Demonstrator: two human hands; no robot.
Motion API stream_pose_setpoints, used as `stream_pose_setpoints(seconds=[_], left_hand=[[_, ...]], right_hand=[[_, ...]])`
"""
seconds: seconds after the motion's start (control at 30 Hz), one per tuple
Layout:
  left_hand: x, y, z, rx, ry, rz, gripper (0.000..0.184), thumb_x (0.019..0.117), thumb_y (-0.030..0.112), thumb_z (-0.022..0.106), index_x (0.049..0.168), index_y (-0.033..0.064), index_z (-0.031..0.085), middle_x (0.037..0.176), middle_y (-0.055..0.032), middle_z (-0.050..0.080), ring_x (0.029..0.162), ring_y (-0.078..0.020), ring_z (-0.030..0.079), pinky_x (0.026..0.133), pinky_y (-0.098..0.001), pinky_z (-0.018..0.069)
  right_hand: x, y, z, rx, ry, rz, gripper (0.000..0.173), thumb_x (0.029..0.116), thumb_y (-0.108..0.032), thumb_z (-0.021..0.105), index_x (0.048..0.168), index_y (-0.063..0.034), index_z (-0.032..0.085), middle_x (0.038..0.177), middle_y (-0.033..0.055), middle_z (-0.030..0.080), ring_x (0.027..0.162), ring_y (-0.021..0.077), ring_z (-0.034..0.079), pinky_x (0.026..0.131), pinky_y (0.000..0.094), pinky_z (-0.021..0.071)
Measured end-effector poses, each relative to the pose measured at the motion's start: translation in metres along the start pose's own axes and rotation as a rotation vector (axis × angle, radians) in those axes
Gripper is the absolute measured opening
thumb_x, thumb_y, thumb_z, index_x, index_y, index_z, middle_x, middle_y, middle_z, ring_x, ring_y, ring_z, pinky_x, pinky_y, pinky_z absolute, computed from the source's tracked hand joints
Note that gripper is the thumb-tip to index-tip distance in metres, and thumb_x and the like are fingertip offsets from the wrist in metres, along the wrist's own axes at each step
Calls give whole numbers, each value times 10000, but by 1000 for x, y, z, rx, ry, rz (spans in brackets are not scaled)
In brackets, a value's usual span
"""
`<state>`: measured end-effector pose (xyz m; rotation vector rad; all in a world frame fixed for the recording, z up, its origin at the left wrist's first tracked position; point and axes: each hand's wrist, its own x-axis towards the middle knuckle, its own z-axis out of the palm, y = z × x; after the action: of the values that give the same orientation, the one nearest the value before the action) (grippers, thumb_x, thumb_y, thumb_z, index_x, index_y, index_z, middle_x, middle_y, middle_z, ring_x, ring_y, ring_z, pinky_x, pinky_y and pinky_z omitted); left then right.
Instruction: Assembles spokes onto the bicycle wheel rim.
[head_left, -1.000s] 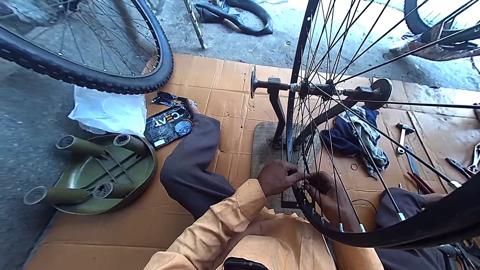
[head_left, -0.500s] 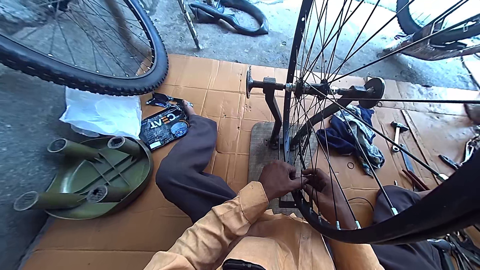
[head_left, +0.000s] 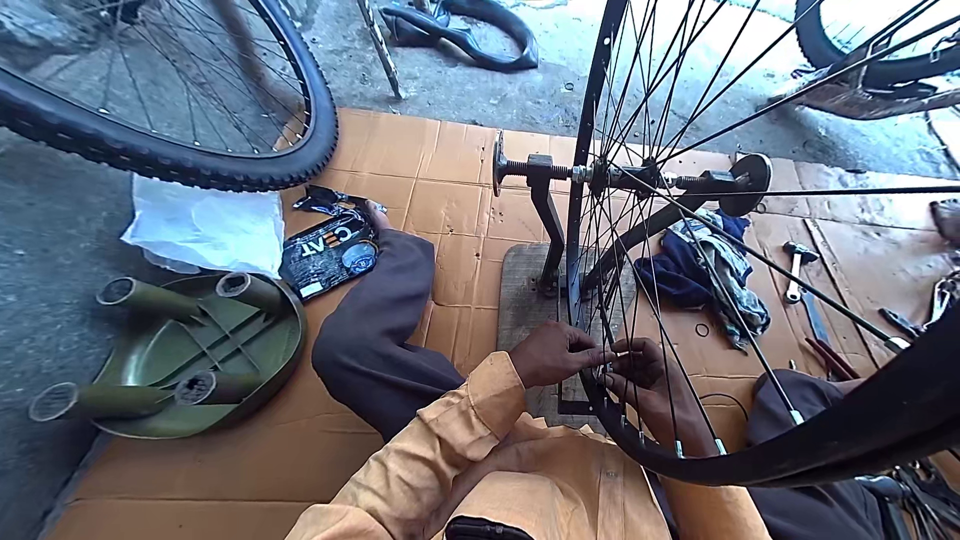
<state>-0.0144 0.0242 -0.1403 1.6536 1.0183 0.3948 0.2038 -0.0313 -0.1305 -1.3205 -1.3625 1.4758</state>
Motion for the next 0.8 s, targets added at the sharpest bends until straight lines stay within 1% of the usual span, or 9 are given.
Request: stream_pose_setpoints(seconds=[0.13, 0.23, 0.3, 0.37, 0.43, 0.53, 0.57, 0.67, 0.8], left_hand=[[0, -2, 1, -12, -6, 1, 346, 1013, 413, 635, 937, 101, 764, 838, -3, 693, 741, -104, 635, 707, -345, 538], [0, 1, 6, 54, 89, -68, 381, 944, 476, 712, 817, 118, 732, 740, 2, 664, 658, -126, 614, 638, -383, 528], [-1, 11, 13, 197, 183, -120, 428, 911, 506, 736, 723, 128, 666, 675, -9, 603, 620, -171, 586, 594, -438, 504], [-2, 17, 16, 298, 224, -140, 454, 906, 516, 727, 688, 130, 627, 661, -14, 577, 632, -189, 581, 596, -448, 487], [-3, 15, 15, 329, 235, -123, 440, 913, 505, 720, 690, 136, 636, 680, -6, 586, 650, -183, 589, 607, -443, 497], [-2, 5, 13, 227, 222, -75, 422, 942, 521, 690, 738, 151, 682, 685, 20, 612, 615, -142, 586, 581, -406, 508], [-2, 1, 10, 181, 209, -64, 423, 966, 517, 661, 771, 144, 703, 696, 16, 626, 615, -135, 591, 586, -396, 511], [-3, -5, 5, 116, 174, -46, 421, 1016, 485, 592, 844, 128, 734, 749, 9, 651, 657, -124, 604, 633, -379, 518], [-1, -6, 3, 92, 91, 14, 468, 1060, 456, 514, 809, 109, 704, 741, -4, 627, 672, -133, 596, 630, -373, 498]], right_hand=[[-2, -4, 4, -28, 8, -11, 420, 851, -102, 800, 1229, -116, 616, 924, 110, 708, 756, 220, 696, 678, 350, 608], [-5, -5, 4, -100, 12, 1, 361, 896, -65, 726, 1232, -119, 609, 927, 81, 706, 770, 184, 691, 686, 335, 598], [-1, -21, 15, -109, 37, 48, 306, 914, 47, 663, 1196, -54, 598, 941, 90, 695, 801, 166, 682, 726, 310, 586], [4, -33, 24, -132, 68, 105, 295, 908, 119, 613, 1164, -28, 600, 939, 81, 687, 815, 141, 675, 748, 291, 576], [8, -20, 18, -137, 41, 60, 290, 906, 79, 635, 1166, -45, 616, 939, 87, 689, 811, 162, 675, 733, 314, 578], [10, 11, 2, -110, 4, -42, 233, 916, -108, 708, 1145, -112, 662, 922, 83, 705, 760, 188, 677, 661, 326, 579], [9, 15, 1, -91, 3, -56, 218, 913, -130, 719, 1123, -114, 663, 914, 83, 697, 744, 191, 666, 645, 325, 572], [0, 6, 2, -32, 5, -32, 227, 901, -75, 728, 1120, -91, 671, 940, 91, 700, 782, 193, 678, 691, 324, 594], [-13, -7, 2, -83, 22, 25, 231, 904, -44, 722, 1118, -113, 665, 895, 56, 699, 748, 150, 670, 657, 294, 581]])
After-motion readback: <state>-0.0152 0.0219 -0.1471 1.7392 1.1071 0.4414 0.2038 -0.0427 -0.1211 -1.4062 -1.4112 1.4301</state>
